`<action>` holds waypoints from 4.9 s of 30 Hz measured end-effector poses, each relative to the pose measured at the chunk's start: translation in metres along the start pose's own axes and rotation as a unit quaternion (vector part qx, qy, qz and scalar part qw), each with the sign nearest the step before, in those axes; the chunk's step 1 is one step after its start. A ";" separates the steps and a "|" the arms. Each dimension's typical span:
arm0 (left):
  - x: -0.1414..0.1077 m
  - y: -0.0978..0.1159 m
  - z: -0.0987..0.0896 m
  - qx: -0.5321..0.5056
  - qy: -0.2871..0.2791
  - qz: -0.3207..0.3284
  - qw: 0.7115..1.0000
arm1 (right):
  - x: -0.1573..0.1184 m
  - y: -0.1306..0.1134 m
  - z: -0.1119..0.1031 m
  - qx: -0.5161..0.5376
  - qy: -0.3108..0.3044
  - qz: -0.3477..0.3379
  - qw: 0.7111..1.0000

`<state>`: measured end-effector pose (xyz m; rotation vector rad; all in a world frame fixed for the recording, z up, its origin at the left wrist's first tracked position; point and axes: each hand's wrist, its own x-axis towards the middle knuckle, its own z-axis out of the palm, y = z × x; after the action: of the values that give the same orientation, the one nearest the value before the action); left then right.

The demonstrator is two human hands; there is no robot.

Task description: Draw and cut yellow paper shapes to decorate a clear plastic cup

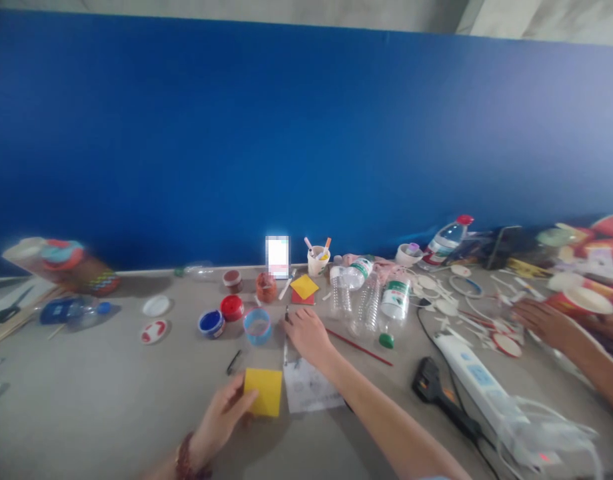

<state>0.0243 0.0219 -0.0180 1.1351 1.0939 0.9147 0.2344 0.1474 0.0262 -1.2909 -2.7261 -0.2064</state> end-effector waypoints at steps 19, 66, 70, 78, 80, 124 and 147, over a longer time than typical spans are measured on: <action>-0.002 0.012 -0.001 -0.071 0.012 -0.030 0.997 | -0.164 0.015 -0.025 0.174 -0.034 0.266 0.947; -0.003 0.021 -0.003 -0.103 0.030 -0.052 0.993 | -0.183 0.004 -0.011 0.254 0.028 0.321 0.912; -0.003 0.015 -0.004 -0.102 0.031 -0.044 0.993 | -0.205 0.020 -0.004 0.176 0.047 0.337 0.924; -0.003 0.016 -0.003 -0.091 0.030 -0.024 0.995 | -0.205 0.036 -0.005 0.083 0.002 0.315 0.945; -0.003 0.016 -0.003 -0.090 0.032 -0.016 0.995 | -0.200 0.039 -0.009 0.066 -0.018 0.307 0.949; -0.007 0.004 -0.004 0.239 0.094 0.109 0.960 | -0.084 -0.080 -0.002 0.556 0.051 0.254 0.790; 0.003 -0.023 -0.011 0.416 0.107 0.235 0.872 | 0.068 0.148 -0.055 0.162 0.169 0.259 0.937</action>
<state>0.0148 0.0222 -0.0417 2.1213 1.4891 0.9729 0.3085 0.2822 0.1025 -1.6266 -1.9553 0.0685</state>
